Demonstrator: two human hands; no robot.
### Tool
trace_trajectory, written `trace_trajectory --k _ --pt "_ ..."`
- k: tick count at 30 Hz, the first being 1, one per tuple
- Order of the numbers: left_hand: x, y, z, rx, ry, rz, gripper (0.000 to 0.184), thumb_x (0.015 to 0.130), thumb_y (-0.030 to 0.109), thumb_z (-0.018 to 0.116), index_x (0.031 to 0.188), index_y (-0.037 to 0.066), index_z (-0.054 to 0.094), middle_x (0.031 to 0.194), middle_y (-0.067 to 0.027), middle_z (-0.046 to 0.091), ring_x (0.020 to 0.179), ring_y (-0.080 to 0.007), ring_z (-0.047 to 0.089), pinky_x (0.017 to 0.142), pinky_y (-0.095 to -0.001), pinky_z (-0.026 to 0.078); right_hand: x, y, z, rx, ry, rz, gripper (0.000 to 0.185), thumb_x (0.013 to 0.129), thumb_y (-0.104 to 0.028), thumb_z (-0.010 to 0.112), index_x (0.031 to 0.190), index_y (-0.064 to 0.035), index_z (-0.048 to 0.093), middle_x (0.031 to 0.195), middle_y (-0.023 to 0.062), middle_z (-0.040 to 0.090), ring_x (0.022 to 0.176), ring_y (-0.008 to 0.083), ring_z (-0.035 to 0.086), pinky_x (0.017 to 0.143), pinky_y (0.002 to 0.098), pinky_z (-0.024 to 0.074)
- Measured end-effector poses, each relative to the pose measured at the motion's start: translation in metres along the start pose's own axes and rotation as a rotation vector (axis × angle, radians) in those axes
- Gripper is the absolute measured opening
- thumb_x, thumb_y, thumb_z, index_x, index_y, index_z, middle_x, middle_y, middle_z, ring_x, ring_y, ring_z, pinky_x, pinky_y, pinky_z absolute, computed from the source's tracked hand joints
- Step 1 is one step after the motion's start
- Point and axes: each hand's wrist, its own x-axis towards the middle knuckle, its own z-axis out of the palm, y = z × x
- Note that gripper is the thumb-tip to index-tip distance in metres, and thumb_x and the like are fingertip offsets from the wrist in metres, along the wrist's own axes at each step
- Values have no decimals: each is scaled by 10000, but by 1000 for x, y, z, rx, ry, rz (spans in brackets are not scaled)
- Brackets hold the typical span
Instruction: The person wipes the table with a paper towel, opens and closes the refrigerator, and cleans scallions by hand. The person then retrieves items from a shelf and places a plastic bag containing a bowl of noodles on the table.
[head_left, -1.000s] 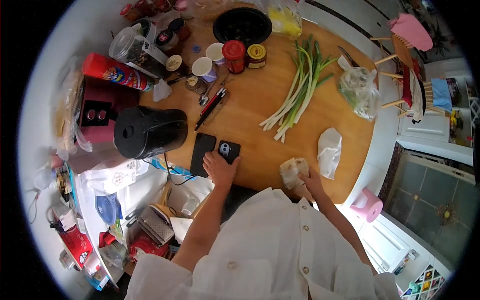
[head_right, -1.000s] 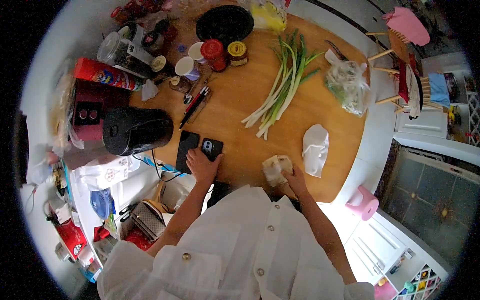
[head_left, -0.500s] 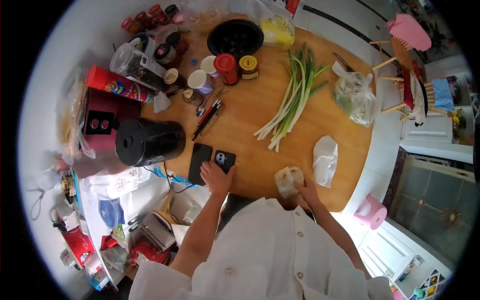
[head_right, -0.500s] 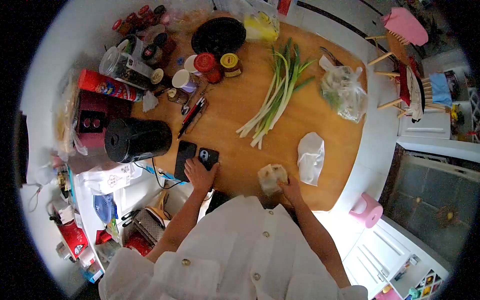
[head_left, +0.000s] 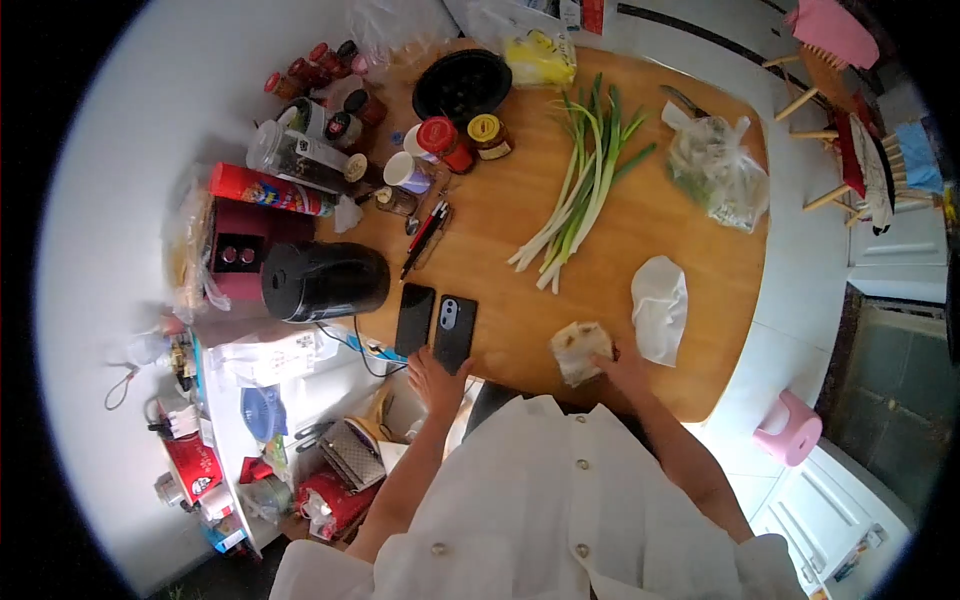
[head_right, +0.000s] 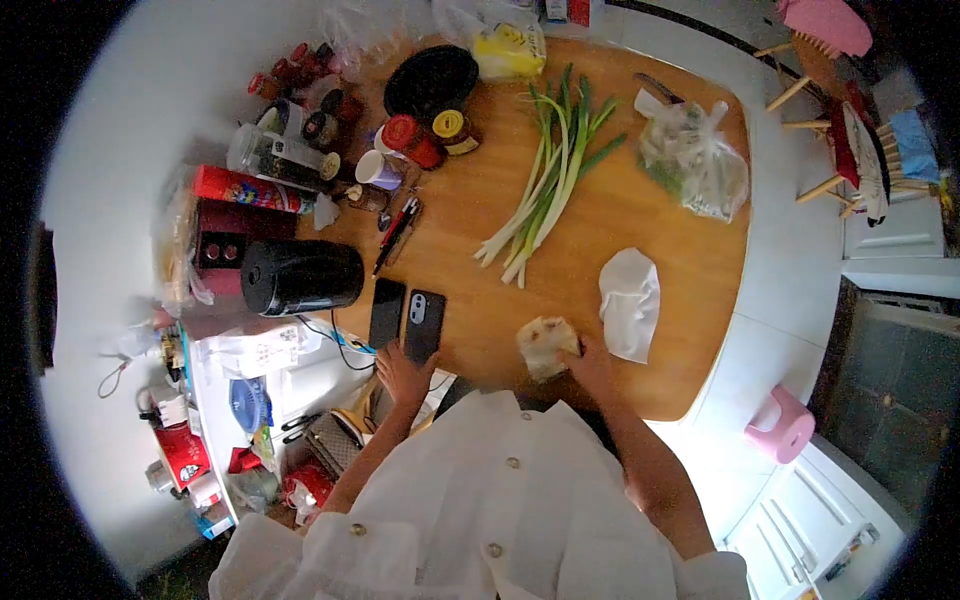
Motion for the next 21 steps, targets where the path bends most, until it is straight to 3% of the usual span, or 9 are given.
trace_trajectory --k 4,7,13,15,17,19,21 --pt "-16 -24 9 68 40 41 801 638 444 792 1190 0 418 1115 -169 417 1088 -361 388 941 -469 315 -21 -57 -28 -23 3 5 387 706 -310 742 892 17 649 832 186 655 789 320 622 700 401 479" --pt "-20 -32 11 61 13 57 792 625 459 795 1169 12 431 1110 -166 416 1079 -356 391 932 -470 317 -15 -37 -21 109 -20 -51 409 706 -333 738 902 15 647 852 194 657 805 318 629 701 400 482" --pt "-9 -30 9 82 -29 126 815 628 458 786 1217 36 413 1143 -164 398 1105 -365 379 937 -465 317 -26 -54 -29 -76 -43 72 444 736 -333 701 1007 12 632 941 215 651 888 337 629 762 402 489" --pt "-7 -34 10 51 -76 134 866 631 463 781 1267 30 383 1178 -165 383 1128 -366 370 942 -463 320 -22 -35 -12 -123 123 -78 435 746 -319 694 1016 15 626 921 196 653 879 292 630 768 380 488" --pt "-9 -35 9 22 -53 202 898 631 454 784 1293 19 361 1208 -172 378 1136 -369 366 955 -464 314 -27 -27 -9 -79 151 -121 429 755 -287 687 1046 18 611 934 182 651 890 267 627 781 366 488" --pt "-7 -38 12 -14 -45 226 950 629 441 791 1327 -5 326 1275 -192 355 1153 -381 360 979 -466 306 -28 -35 -4 97 54 -49 431 763 -236 680 1095 23 586 979 173 644 921 262 621 800 361 487" --pt "-6 -39 12 -68 -15 278 936 649 419 783 1332 -17 314 1284 -202 353 1160 -390 359 983 -469 306 -4 20 20 232 23 -58 439 771 -155 658 1156 22 543 1046 156 628 943 255 613 808 357 491"
